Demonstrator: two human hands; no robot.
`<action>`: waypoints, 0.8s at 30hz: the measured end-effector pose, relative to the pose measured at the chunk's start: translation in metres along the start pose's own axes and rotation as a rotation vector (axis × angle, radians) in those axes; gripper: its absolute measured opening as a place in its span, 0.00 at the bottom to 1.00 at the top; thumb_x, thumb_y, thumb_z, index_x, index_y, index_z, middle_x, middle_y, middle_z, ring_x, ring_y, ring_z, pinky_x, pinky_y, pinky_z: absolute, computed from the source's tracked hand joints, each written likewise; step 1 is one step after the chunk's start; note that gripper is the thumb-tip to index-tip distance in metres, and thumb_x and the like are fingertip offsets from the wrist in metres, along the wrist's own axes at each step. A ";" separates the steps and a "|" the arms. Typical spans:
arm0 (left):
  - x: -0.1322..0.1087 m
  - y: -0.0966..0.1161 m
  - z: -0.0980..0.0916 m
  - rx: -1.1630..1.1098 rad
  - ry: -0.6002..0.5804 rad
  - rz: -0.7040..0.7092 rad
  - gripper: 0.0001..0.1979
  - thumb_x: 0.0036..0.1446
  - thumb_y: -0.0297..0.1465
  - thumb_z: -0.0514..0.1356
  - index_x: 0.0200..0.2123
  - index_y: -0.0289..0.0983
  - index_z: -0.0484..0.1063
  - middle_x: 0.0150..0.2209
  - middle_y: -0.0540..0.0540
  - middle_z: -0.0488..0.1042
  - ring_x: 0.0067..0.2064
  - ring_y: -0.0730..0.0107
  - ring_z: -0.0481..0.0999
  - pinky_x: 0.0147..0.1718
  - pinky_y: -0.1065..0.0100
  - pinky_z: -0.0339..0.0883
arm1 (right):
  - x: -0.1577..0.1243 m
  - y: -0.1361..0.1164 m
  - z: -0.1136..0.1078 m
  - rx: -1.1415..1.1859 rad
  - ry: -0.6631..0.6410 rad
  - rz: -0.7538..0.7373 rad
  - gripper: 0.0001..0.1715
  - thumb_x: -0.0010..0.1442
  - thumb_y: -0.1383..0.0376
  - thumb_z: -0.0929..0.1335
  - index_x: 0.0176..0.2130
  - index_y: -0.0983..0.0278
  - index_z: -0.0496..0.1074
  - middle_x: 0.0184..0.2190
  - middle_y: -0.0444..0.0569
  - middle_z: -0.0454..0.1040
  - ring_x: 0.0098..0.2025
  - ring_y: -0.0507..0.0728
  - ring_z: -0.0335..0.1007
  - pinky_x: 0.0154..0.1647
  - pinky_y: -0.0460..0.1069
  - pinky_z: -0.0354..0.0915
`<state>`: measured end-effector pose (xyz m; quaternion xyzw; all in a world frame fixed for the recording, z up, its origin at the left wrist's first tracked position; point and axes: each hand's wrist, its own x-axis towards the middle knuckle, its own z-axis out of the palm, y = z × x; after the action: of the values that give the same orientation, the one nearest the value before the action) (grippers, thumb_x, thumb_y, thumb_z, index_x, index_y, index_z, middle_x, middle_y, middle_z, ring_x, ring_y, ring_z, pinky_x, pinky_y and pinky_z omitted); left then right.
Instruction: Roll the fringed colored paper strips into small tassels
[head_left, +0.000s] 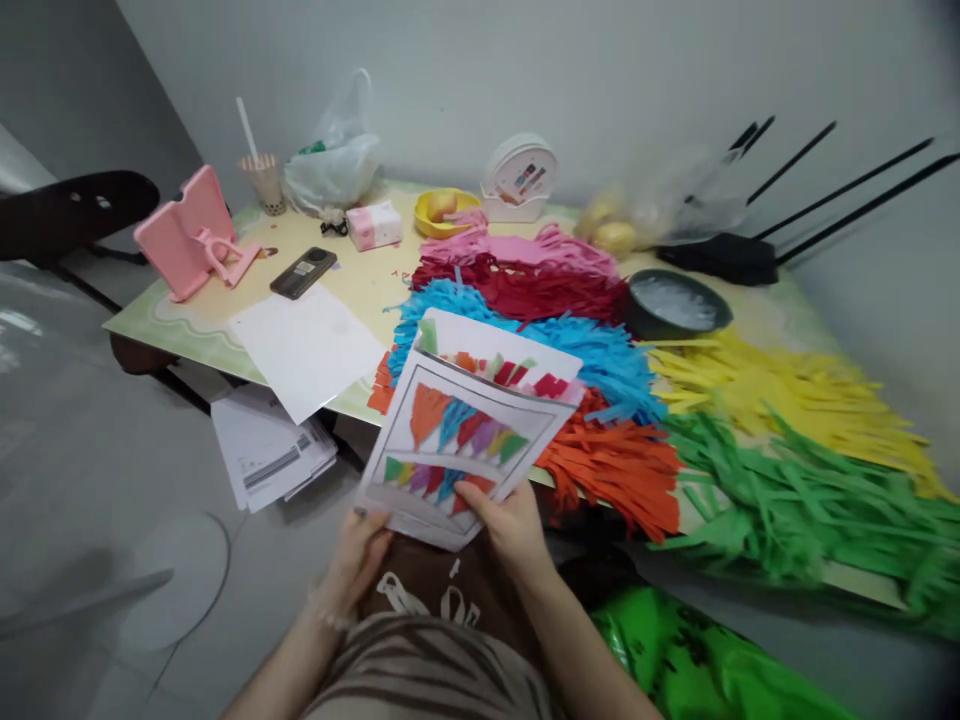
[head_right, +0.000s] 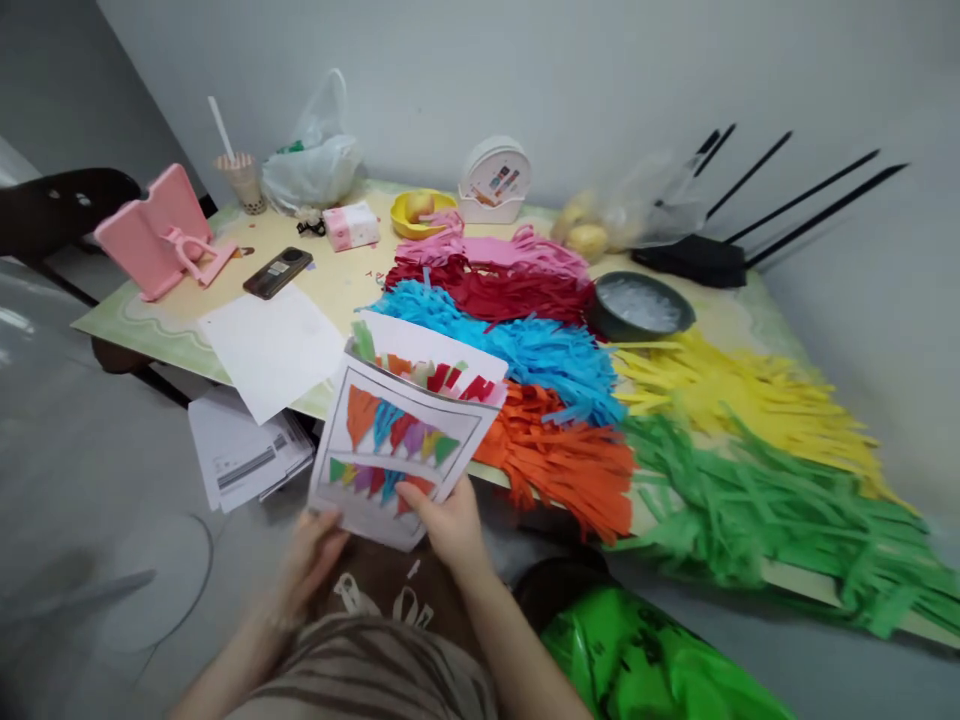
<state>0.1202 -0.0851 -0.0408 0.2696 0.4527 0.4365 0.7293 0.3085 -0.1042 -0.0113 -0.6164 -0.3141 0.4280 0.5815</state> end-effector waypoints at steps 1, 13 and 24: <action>0.002 0.008 -0.005 0.048 -0.011 0.018 0.29 0.42 0.41 0.73 0.48 0.36 0.75 0.49 0.38 0.80 0.57 0.49 0.75 0.59 0.54 0.66 | 0.002 -0.003 -0.006 -0.031 -0.027 0.010 0.25 0.43 0.53 0.79 0.37 0.64 0.75 0.34 0.54 0.82 0.35 0.64 0.79 0.41 0.60 0.76; 0.009 0.029 0.044 0.397 0.018 0.017 0.27 0.35 0.37 0.76 0.41 0.33 0.79 0.42 0.40 0.83 0.42 0.53 0.81 0.44 0.58 0.75 | -0.005 -0.003 -0.024 -0.056 -0.205 0.039 0.28 0.47 0.53 0.77 0.45 0.64 0.75 0.41 0.55 0.82 0.42 0.66 0.80 0.45 0.59 0.76; 0.009 0.038 0.034 0.601 -0.029 0.038 0.28 0.37 0.37 0.75 0.44 0.35 0.77 0.44 0.41 0.82 0.47 0.50 0.79 0.48 0.57 0.72 | 0.027 -0.053 -0.062 -0.515 0.047 -0.555 0.25 0.61 0.57 0.70 0.56 0.61 0.68 0.53 0.57 0.75 0.54 0.64 0.72 0.56 0.61 0.68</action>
<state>0.1372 -0.0591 0.0008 0.4878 0.5461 0.2929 0.6149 0.3820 -0.1011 0.0339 -0.6435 -0.5530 0.1472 0.5084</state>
